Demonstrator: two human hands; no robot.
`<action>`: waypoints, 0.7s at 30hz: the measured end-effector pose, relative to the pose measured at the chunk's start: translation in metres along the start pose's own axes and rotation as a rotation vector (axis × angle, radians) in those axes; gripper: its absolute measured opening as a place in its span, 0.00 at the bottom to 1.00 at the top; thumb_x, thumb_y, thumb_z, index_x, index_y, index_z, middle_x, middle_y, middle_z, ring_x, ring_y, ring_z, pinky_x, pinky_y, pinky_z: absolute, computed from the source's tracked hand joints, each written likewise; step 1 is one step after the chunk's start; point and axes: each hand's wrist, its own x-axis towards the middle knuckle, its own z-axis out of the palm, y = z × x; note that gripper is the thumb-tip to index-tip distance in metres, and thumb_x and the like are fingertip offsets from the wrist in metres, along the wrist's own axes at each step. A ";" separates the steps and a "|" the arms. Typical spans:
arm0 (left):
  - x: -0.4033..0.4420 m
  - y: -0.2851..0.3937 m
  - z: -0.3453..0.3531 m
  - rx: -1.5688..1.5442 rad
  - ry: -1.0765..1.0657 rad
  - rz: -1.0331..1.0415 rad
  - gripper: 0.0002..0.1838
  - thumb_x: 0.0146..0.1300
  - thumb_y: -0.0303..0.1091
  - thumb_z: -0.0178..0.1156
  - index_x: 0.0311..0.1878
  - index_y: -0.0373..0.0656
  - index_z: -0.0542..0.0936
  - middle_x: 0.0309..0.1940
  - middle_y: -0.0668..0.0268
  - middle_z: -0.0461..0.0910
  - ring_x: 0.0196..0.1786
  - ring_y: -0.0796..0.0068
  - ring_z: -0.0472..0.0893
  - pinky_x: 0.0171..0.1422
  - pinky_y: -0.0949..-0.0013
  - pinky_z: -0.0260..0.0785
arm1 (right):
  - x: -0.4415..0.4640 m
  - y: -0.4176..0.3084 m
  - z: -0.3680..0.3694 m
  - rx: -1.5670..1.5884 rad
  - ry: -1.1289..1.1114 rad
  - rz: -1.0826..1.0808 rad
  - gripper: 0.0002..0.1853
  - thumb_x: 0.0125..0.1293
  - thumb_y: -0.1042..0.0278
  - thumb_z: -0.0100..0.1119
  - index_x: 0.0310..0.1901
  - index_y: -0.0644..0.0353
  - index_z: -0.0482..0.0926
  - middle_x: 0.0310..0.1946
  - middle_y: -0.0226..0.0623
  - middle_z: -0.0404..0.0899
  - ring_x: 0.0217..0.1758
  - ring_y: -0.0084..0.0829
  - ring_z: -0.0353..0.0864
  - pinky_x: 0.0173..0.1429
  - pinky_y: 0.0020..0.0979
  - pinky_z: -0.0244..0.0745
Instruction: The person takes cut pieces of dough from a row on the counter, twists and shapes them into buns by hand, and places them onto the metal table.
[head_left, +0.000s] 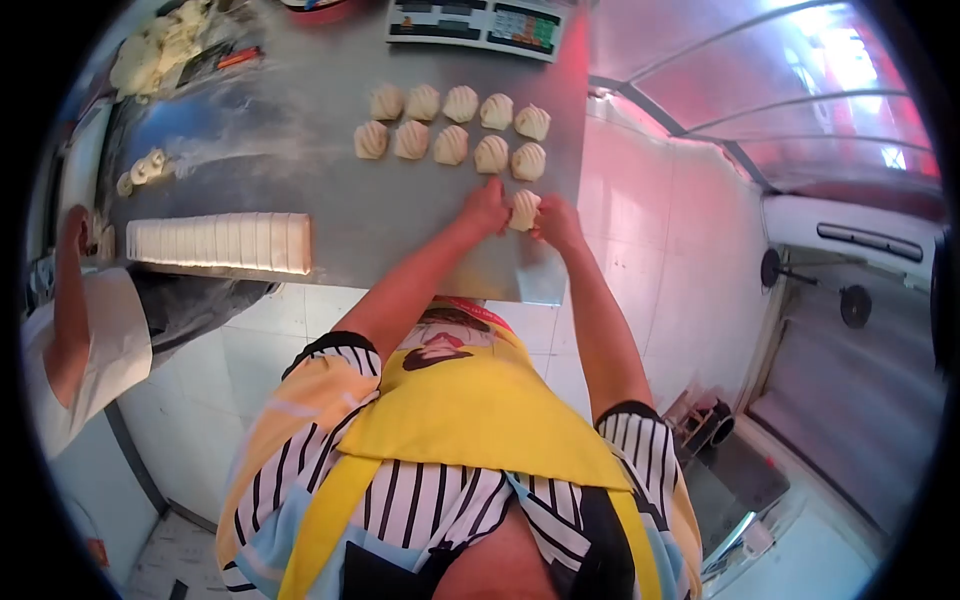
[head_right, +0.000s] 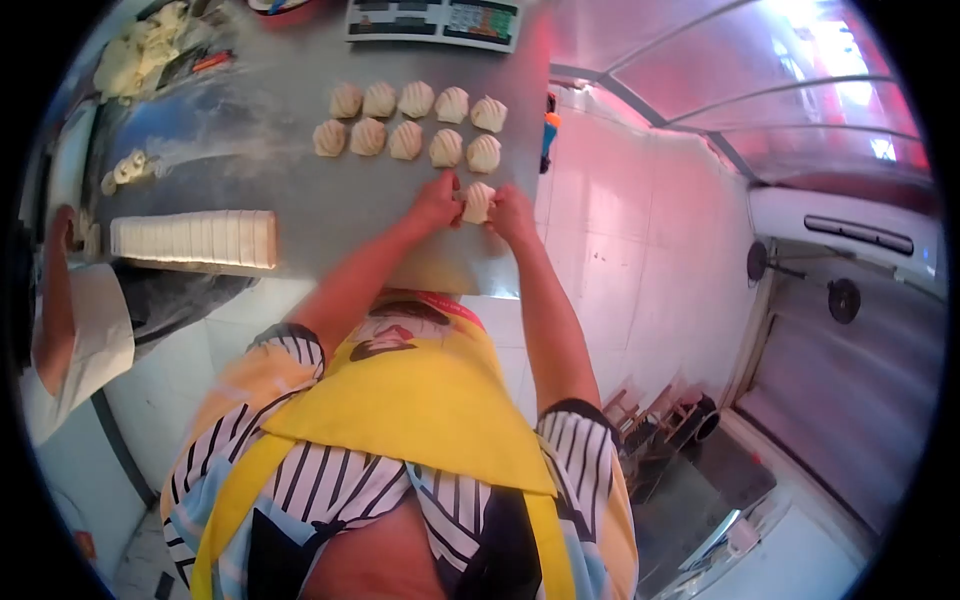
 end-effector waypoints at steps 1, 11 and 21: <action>-0.011 -0.002 -0.014 -0.069 -0.017 0.051 0.17 0.52 0.28 0.60 0.45 0.36 0.68 0.24 0.56 0.79 0.23 0.65 0.80 0.29 0.62 0.72 | -0.009 -0.001 -0.005 0.067 -0.035 0.009 0.09 0.54 0.75 0.59 0.38 0.62 0.75 0.22 0.38 0.77 0.20 0.29 0.78 0.25 0.28 0.74; -0.161 -0.107 -0.122 -0.844 0.167 -0.290 0.13 0.61 0.31 0.57 0.47 0.36 0.71 0.30 0.61 0.78 0.27 0.73 0.79 0.29 0.74 0.72 | -0.022 -0.199 0.211 -0.246 -0.666 -0.556 0.25 0.48 0.52 0.67 0.41 0.64 0.78 0.38 0.48 0.78 0.43 0.41 0.77 0.50 0.36 0.72; -0.157 -0.144 -0.129 -1.538 0.212 -0.028 0.13 0.66 0.31 0.49 0.51 0.36 0.72 0.42 0.60 0.77 0.44 0.70 0.78 0.50 0.69 0.72 | -0.046 -0.249 0.295 -0.462 -0.819 -0.817 0.26 0.41 0.59 0.73 0.39 0.63 0.73 0.31 0.38 0.76 0.36 0.39 0.76 0.43 0.33 0.71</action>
